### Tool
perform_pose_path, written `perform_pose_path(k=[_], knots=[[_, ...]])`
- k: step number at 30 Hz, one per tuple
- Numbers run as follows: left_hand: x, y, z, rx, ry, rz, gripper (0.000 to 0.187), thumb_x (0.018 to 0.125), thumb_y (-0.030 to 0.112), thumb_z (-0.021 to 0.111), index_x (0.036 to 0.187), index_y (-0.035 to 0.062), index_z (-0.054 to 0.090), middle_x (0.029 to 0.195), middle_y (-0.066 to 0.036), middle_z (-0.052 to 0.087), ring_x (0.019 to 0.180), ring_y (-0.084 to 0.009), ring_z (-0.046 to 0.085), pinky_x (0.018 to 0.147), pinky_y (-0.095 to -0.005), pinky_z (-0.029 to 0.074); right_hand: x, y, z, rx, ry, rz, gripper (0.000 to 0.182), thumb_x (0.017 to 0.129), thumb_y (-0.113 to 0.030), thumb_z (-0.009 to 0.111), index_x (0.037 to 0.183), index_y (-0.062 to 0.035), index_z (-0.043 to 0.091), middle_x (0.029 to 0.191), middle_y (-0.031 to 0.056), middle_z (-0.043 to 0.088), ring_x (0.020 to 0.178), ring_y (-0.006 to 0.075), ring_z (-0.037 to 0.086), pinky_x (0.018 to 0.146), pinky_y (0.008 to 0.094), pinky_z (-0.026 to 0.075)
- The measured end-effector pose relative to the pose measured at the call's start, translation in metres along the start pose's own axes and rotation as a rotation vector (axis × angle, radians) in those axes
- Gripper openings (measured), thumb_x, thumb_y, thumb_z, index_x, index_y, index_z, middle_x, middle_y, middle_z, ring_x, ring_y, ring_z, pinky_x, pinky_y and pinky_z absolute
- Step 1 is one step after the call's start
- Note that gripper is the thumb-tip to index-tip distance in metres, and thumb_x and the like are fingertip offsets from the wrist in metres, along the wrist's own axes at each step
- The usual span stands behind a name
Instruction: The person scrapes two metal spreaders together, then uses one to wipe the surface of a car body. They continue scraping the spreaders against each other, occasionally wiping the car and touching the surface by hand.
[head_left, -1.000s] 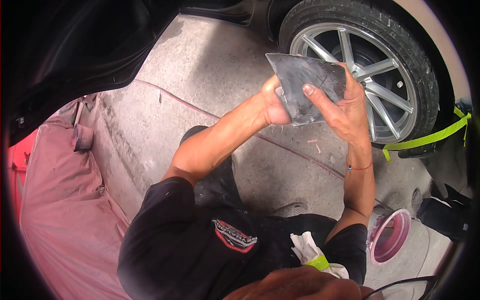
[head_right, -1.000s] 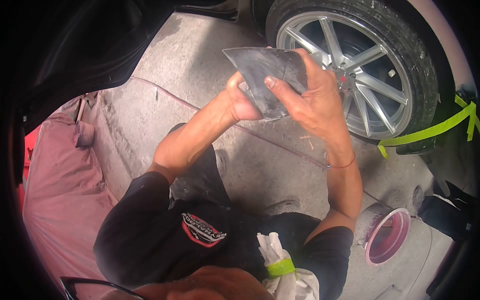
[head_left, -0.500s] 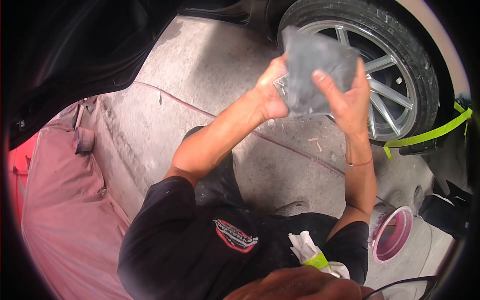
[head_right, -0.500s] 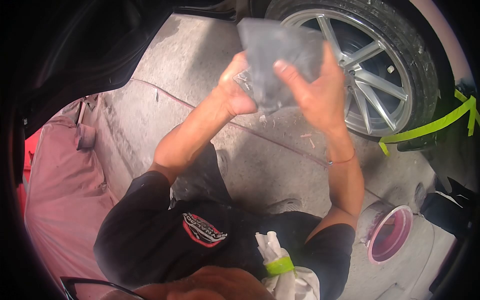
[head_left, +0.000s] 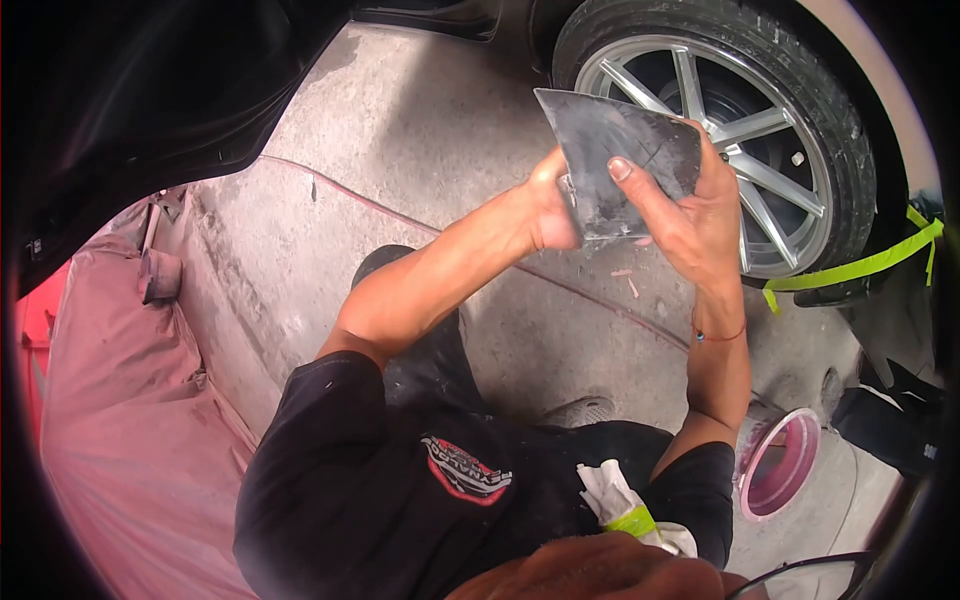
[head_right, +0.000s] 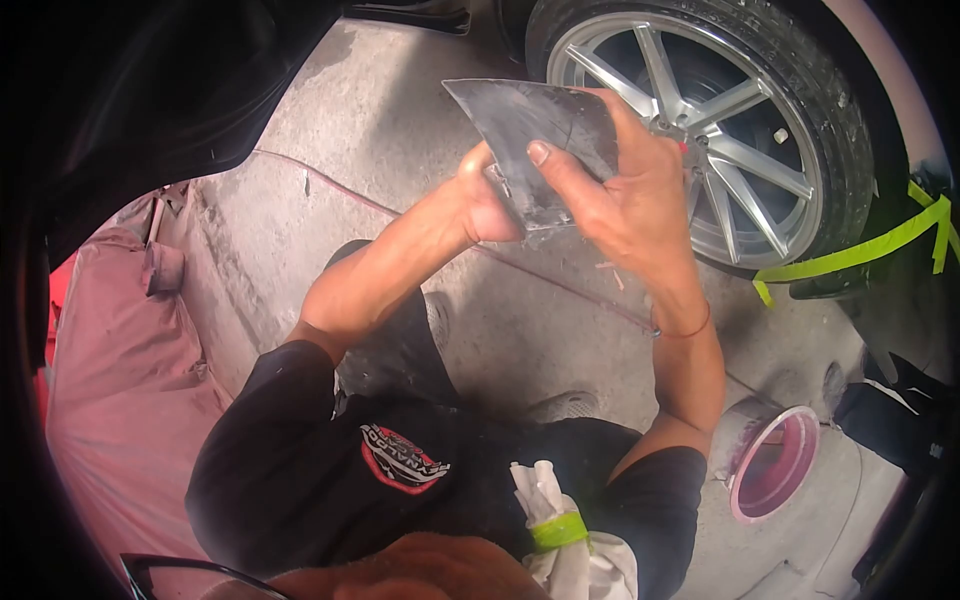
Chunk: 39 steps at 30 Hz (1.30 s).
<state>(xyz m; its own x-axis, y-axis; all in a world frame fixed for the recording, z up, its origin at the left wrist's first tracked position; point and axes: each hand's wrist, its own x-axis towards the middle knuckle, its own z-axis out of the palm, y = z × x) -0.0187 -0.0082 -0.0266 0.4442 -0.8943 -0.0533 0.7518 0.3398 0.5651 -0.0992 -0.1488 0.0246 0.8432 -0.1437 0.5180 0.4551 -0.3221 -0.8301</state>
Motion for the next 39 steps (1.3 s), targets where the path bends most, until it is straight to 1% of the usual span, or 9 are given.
perform_pose_path(k=[1, 3, 6, 12, 19, 25, 27, 32, 39], knots=[[0.0, -0.001, -0.002, -0.001, -0.001, 0.0, 0.058, 0.094, 0.052, 0.043, 0.129, 0.0071, 0.056, 0.125, -0.014, 0.061, 0.112, -0.0318, 0.059, 0.093, -0.0537, 0.049, 0.0, -0.001, -0.001, 0.003, -0.02, 0.024, 0.03, 0.081, -0.008, 0.073, 0.108, -0.0021, 0.063, 0.085, 0.007, 0.073, 0.076, 0.0118, 0.068, 0.072, 0.0262, 0.051], [0.001, -0.002, -0.008, -0.38, -0.234, -0.117, 0.056, 0.095, 0.05, 0.043, 0.127, 0.0068, 0.057, 0.123, -0.015, 0.062, 0.109, -0.0322, 0.061, 0.092, -0.0533, 0.05, 0.0, -0.004, -0.002, 0.007, -0.044, 0.048, 0.03, 0.081, -0.008, 0.073, 0.108, -0.0022, 0.063, 0.085, 0.007, 0.073, 0.076, 0.0115, 0.068, 0.071, 0.0261, 0.051], [0.003, -0.001, -0.009, -0.509, -0.149, -0.186, 0.055, 0.096, 0.05, 0.042, 0.127, 0.007, 0.057, 0.123, -0.016, 0.062, 0.107, -0.0338, 0.062, 0.093, -0.0558, 0.049, 0.001, -0.006, -0.003, 0.006, -0.075, 0.07, 0.029, 0.081, -0.008, 0.073, 0.108, -0.0021, 0.063, 0.085, 0.007, 0.073, 0.075, 0.0112, 0.067, 0.071, 0.026, 0.051], [0.005, -0.005, -0.005, -0.582, -0.105, -0.287, 0.056, 0.095, 0.051, 0.041, 0.126, 0.0071, 0.058, 0.122, -0.017, 0.062, 0.107, -0.0371, 0.063, 0.091, -0.0644, 0.047, 0.003, -0.007, -0.007, 0.002, -0.148, 0.077, 0.03, 0.081, -0.009, 0.073, 0.108, -0.0013, 0.063, 0.083, 0.0066, 0.072, 0.074, 0.0111, 0.066, 0.071, 0.0261, 0.051], [0.009, -0.012, -0.009, -0.51, -0.153, -0.281, 0.057, 0.095, 0.051, 0.041, 0.127, 0.0073, 0.056, 0.123, -0.018, 0.061, 0.106, -0.0358, 0.064, 0.089, -0.0614, 0.05, 0.005, -0.007, -0.014, -0.008, -0.209, 0.057, 0.032, 0.081, -0.014, 0.075, 0.107, 0.0006, 0.064, 0.082, 0.0075, 0.071, 0.073, 0.0127, 0.065, 0.071, 0.0278, 0.05], [0.007, -0.006, 0.013, -0.391, -0.084, -0.15, 0.054, 0.096, 0.05, 0.042, 0.128, 0.0079, 0.055, 0.123, -0.014, 0.062, 0.107, -0.0319, 0.063, 0.089, -0.0539, 0.053, 0.007, 0.0, -0.013, 0.024, -0.171, 0.068, 0.039, 0.081, -0.017, 0.077, 0.11, 0.0039, 0.06, 0.088, 0.0098, 0.071, 0.079, 0.0135, 0.065, 0.073, 0.0279, 0.05], [0.001, 0.002, 0.045, -0.032, 0.352, 0.069, 0.061, 0.098, 0.057, 0.037, 0.131, 0.0078, 0.053, 0.125, -0.013, 0.06, 0.111, -0.0317, 0.061, 0.094, -0.0503, 0.051, 0.006, -0.001, -0.008, 0.076, -0.115, 0.091, 0.041, 0.081, -0.017, 0.076, 0.111, 0.0044, 0.059, 0.091, 0.0101, 0.071, 0.082, 0.0138, 0.065, 0.075, 0.028, 0.05], [-0.003, 0.042, 0.05, -0.007, 0.136, 0.234, 0.083, 0.092, 0.073, 0.023, 0.14, 0.008, 0.043, 0.133, -0.013, 0.055, 0.121, -0.0306, 0.054, 0.104, -0.0468, 0.043, 0.002, 0.0, 0.022, 0.389, 0.296, 0.107, 0.038, 0.086, -0.009, 0.07, 0.118, 0.0049, 0.054, 0.107, 0.0115, 0.066, 0.095, 0.0154, 0.062, 0.083, 0.0299, 0.051], [-0.013, 0.045, 0.047, 0.286, 0.062, 0.427, 0.09, 0.09, 0.077, 0.017, 0.148, 0.0103, 0.035, 0.134, -0.011, 0.054, 0.122, -0.027, 0.053, 0.105, -0.0422, 0.042, -0.013, -0.015, 0.051, 0.63, 0.351, 0.142, 0.034, 0.088, 0.002, 0.063, 0.119, 0.0053, 0.05, 0.108, 0.0118, 0.064, 0.096, 0.0143, 0.062, 0.085, 0.0268, 0.052]])
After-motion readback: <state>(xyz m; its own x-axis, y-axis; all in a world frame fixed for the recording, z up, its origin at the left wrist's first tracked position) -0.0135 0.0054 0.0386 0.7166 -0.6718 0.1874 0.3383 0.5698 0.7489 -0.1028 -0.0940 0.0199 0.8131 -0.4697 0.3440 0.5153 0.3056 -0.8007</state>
